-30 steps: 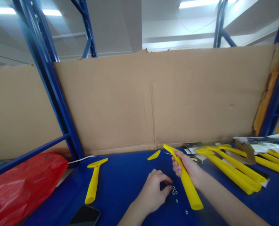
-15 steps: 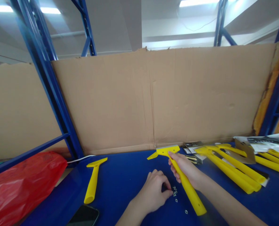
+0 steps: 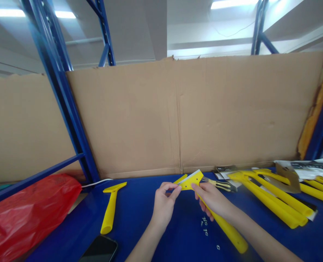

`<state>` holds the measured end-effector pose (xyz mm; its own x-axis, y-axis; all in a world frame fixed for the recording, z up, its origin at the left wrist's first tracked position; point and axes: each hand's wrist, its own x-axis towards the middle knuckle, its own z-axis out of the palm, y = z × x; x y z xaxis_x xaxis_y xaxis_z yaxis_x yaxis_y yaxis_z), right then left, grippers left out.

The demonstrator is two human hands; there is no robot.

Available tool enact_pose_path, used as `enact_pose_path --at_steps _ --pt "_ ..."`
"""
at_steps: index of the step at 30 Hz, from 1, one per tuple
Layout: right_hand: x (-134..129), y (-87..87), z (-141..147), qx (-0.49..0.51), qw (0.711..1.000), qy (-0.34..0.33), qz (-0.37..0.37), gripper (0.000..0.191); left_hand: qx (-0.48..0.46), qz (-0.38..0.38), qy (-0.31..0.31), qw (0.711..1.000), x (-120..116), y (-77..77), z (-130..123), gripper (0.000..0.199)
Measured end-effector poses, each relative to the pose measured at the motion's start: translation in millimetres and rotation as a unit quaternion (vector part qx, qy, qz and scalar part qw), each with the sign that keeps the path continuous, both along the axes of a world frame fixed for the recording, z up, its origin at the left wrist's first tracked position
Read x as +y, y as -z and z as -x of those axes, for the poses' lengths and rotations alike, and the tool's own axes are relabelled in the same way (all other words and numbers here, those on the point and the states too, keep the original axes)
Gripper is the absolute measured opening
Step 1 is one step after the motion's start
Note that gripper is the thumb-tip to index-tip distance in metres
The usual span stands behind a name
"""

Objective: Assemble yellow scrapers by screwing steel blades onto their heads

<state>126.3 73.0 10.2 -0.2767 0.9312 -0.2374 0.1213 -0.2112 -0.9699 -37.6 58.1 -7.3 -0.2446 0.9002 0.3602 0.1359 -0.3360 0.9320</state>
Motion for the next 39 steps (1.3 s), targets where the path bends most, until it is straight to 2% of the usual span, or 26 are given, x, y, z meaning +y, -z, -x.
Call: enact_pose_path --at_steps 4,11,16,19,29,35,39 --pt "-9.1 -2.9 1.7 -0.041 0.997 -0.009 -0.068 0.033 -0.012 0.005 0.006 1.0 0.2 0.7 0.5 0.014" --pt "-15.2 -7.1 4.5 -0.066 0.992 -0.025 -0.104 0.032 -0.041 0.008 0.02 0.999 -1.1 -2.5 -0.4 0.012" --pt "-9.1 -3.1 6.5 -0.075 0.992 -0.044 -0.088 0.032 -0.155 0.067 0.074 0.983 -3.5 -9.3 -1.3 0.033" --pt "-8.1 -3.4 6.9 -0.07 0.994 -0.054 -0.071 0.033 -0.182 0.109 0.107 0.971 -4.2 -9.5 -0.3 0.046" --pt "-11.3 -5.5 6.1 -0.03 0.998 -0.045 -0.015 0.038 -0.202 0.137 0.142 0.959 -5.7 -5.5 1.6 0.05" --pt "-13.0 -7.5 6.6 -0.017 0.999 -0.048 -0.007 0.039 -0.195 0.123 0.144 0.962 -5.3 -7.4 1.0 0.05" --pt "-12.4 -7.6 6.5 0.0 0.999 -0.047 0.007 0.039 -0.134 0.101 0.121 0.978 -3.9 -4.6 -0.9 0.048"
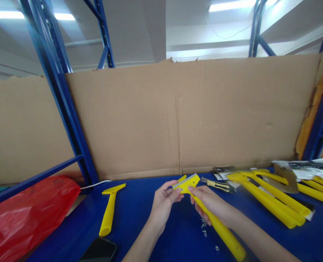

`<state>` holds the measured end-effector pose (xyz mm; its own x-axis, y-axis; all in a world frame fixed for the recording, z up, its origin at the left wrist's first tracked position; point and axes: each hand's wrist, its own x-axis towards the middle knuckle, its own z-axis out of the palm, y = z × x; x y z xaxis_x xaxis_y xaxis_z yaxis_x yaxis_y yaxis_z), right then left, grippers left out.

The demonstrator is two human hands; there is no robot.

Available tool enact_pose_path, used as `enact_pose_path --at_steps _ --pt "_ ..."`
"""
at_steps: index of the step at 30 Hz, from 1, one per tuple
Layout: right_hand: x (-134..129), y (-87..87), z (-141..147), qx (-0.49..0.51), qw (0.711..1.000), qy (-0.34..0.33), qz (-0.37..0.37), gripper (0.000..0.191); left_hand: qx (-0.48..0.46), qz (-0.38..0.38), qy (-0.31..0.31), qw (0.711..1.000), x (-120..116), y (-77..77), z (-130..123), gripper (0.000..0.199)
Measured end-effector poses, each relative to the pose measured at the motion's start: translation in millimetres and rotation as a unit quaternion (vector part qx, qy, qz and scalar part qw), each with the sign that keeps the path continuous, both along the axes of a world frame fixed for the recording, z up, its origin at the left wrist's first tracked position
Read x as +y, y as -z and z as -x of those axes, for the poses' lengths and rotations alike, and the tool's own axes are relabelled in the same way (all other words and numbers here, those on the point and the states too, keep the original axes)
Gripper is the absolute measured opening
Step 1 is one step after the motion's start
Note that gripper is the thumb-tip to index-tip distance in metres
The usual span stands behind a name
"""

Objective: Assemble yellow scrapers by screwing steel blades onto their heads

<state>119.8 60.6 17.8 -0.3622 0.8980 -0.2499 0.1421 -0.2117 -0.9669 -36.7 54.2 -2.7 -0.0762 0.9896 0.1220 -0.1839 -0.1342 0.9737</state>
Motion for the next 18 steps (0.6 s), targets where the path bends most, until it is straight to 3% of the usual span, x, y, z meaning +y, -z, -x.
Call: enact_pose_path --at_steps 2,4,9,15,18 --pt "1.5 0.4 -0.9 0.013 1.0 0.003 0.01 0.038 0.095 -0.074 -0.032 0.992 -1.6 1.7 0.6 0.037" --pt "3.2 0.2 -2.5 0.027 0.999 0.005 0.021 0.037 0.215 -0.179 -0.065 0.958 -4.3 2.9 2.8 0.027" --pt "4.7 -2.1 -5.2 0.047 0.998 -0.001 0.046 0.038 0.421 -0.341 -0.11 0.833 -7.1 5.5 9.9 0.026" --pt "9.5 1.7 -6.5 0.052 0.995 -0.033 0.078 0.04 0.568 -0.486 -0.156 0.645 -3.1 5.3 15.8 0.024" --pt "17.1 5.2 -10.0 0.056 0.992 -0.06 0.092 0.041 0.607 -0.498 -0.131 0.606 -4.9 1.3 16.8 0.022"
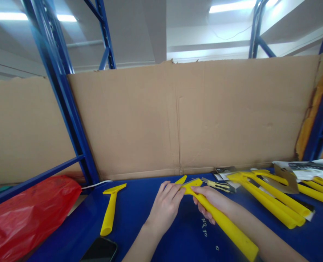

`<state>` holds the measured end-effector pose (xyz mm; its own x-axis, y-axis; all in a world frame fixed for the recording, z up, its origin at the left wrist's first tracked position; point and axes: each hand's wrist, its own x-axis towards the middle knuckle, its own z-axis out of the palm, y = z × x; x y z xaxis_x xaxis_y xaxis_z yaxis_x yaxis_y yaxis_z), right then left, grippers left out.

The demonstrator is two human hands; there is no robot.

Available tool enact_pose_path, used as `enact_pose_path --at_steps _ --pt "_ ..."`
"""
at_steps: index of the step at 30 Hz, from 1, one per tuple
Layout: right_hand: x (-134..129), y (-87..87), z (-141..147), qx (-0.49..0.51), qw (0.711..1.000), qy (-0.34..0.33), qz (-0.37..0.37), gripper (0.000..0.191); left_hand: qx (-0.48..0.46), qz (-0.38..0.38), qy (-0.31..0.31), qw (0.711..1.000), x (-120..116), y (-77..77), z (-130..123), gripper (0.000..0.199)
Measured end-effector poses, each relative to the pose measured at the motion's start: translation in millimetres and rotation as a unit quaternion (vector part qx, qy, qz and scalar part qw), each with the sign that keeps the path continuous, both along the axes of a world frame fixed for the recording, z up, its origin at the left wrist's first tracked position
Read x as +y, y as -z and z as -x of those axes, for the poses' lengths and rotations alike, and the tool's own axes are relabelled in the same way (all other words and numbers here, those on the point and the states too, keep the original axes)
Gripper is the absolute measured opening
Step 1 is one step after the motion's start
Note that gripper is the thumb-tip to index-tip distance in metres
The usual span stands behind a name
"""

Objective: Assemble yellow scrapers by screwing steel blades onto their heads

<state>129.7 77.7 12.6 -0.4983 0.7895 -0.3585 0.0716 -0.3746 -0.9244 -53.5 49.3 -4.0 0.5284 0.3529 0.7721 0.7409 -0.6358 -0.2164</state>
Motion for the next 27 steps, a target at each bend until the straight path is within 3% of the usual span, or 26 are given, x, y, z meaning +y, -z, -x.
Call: enact_pose_path --at_steps 4,9,16,19,24,27 --pt "4.5 0.4 -3.8 0.017 0.999 -0.026 0.015 0.047 0.0 0.03 -0.015 0.999 -1.7 -1.6 -1.5 0.023" --pt "-6.8 -8.0 -4.1 0.071 0.998 -0.003 -0.003 0.058 -0.076 0.102 -0.021 0.992 0.5 5.0 -6.8 0.024" --pt "-10.1 -11.5 -0.1 -0.003 0.995 0.025 -0.097 0.06 -0.244 0.236 0.004 0.941 2.5 12.8 -18.0 0.019" --pt "-2.5 -7.6 -4.8 -0.06 0.987 0.036 -0.142 0.047 -0.376 0.318 0.016 0.87 7.6 14.9 -20.1 0.011" --pt "2.8 -2.7 -20.8 -0.187 0.961 -0.042 -0.199 0.004 -0.573 0.438 0.049 0.691 14.4 10.1 -17.8 0.011" --pt "0.9 -2.4 -27.3 -0.228 0.946 -0.116 -0.199 0.014 -0.625 0.475 0.047 0.618 13.7 4.3 -16.6 0.013"
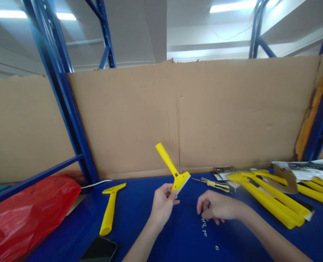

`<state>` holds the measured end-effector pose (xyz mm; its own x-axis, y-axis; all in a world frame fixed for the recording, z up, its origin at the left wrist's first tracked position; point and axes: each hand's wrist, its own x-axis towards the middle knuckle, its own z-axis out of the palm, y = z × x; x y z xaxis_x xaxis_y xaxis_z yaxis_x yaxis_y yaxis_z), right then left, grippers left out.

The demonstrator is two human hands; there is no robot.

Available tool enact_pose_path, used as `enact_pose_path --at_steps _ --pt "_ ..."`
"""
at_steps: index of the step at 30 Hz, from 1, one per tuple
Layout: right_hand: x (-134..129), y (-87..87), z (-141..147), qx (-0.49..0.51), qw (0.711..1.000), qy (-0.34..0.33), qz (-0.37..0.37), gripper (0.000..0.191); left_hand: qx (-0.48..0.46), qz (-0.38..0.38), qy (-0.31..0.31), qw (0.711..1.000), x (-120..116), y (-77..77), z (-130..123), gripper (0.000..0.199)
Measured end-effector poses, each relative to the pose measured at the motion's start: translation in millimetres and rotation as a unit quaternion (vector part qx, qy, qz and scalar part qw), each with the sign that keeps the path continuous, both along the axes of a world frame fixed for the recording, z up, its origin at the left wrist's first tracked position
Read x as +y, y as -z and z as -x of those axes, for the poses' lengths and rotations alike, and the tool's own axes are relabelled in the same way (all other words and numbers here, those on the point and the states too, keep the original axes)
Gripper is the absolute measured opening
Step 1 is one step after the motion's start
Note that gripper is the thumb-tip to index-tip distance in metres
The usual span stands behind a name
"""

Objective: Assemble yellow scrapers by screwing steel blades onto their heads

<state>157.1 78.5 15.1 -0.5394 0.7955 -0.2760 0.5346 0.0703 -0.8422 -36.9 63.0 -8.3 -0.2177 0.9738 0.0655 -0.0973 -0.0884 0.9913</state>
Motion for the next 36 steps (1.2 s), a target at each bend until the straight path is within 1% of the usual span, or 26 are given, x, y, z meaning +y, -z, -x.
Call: enact_pose_path --at_steps 3,8,15,20,24,26,28,31,36 --pt "-0.8 0.7 -2.3 -0.029 0.999 -0.033 0.001 0.019 -0.032 0.032 0.002 0.999 -1.8 -3.5 -1.1 0.011" --pt "1.0 4.2 -1.1 -0.048 0.998 -0.041 -0.009 0.011 -0.043 0.057 0.007 0.997 -3.9 -4.3 -4.1 0.01" --pt "2.7 9.3 -0.2 -0.033 0.999 -0.009 -0.033 0.005 -0.053 0.069 0.013 0.996 -6.7 -4.6 -5.1 0.011" --pt "5.4 16.4 0.9 -0.003 0.998 0.021 -0.063 0.012 -0.048 0.075 0.015 0.996 -8.7 -3.0 -5.0 0.01" --pt "9.3 24.8 12.9 0.049 0.989 0.072 -0.122 0.014 -0.051 0.075 0.026 0.996 -9.2 -2.1 -6.2 0.011" --pt "9.5 28.6 22.8 0.083 0.976 0.11 -0.167 0.014 -0.049 0.071 0.038 0.996 -9.5 -1.9 -7.3 0.015" --pt "8.0 31.0 32.0 0.113 0.963 0.13 -0.207 0.014 -0.044 0.064 0.048 0.996 -10.0 -1.5 -8.5 0.02" --pt "4.1 31.7 40.3 0.145 0.945 0.136 -0.261 0.014 -0.039 0.051 0.055 0.996 -10.6 0.1 -10.2 0.028" --pt "1.7 28.6 42.8 0.163 0.921 0.125 -0.332 0.013 -0.024 0.032 0.08 0.996 -11.7 3.2 -12.7 0.042"
